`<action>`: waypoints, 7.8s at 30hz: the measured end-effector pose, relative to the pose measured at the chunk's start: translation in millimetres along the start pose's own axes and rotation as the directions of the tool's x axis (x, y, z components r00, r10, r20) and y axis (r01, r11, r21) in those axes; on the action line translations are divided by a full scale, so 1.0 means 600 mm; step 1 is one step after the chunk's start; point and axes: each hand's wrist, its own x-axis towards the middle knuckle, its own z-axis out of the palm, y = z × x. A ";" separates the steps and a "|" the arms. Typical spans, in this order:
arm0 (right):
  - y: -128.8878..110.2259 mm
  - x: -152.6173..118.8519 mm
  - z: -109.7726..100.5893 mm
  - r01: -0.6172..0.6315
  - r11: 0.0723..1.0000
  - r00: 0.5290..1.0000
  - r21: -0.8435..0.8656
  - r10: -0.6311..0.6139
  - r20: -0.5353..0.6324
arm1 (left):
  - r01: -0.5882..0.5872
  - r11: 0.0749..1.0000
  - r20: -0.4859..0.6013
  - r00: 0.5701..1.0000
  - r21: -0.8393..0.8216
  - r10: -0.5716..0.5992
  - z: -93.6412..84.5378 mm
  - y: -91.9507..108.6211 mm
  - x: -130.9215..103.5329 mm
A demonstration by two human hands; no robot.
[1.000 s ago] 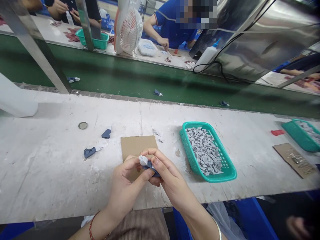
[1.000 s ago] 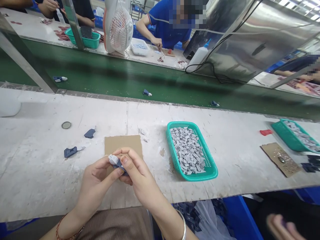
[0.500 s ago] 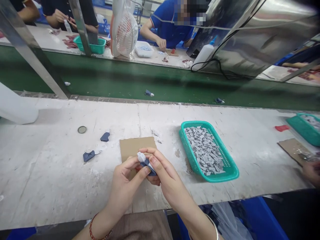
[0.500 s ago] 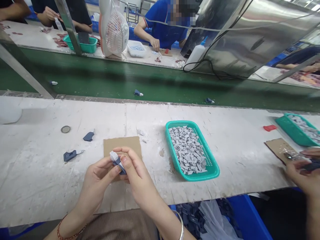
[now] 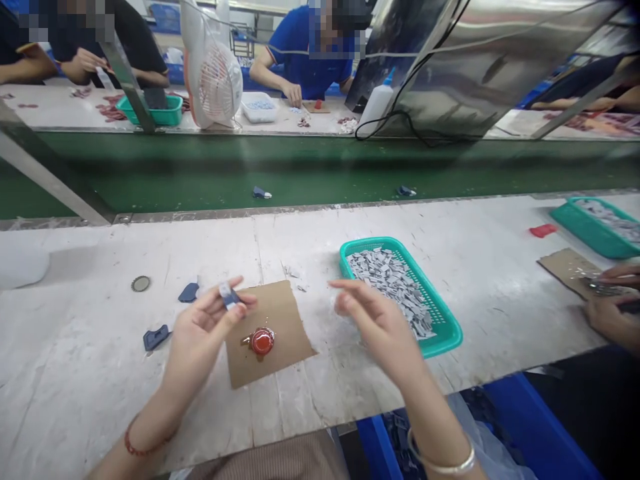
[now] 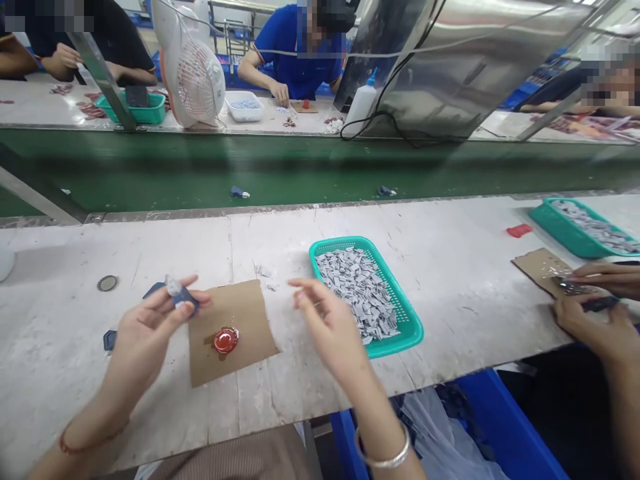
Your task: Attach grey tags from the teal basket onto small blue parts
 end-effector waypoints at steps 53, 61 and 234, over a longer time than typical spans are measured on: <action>0.094 -0.041 0.070 0.295 0.864 0.953 -0.408 -0.295 0.064 | 0.109 0.973 -0.063 0.990 -0.205 -0.125 -0.070 0.044 0.164; 0.009 -0.033 0.091 0.371 0.908 0.920 -0.194 -0.331 0.210 | 0.215 0.966 -0.072 0.971 -0.142 -0.227 -0.090 -0.010 -0.012; -0.091 -0.035 0.103 -0.038 0.947 0.951 0.318 -0.064 0.303 | 0.148 0.945 0.078 0.988 -0.291 -0.131 0.012 -0.041 -0.089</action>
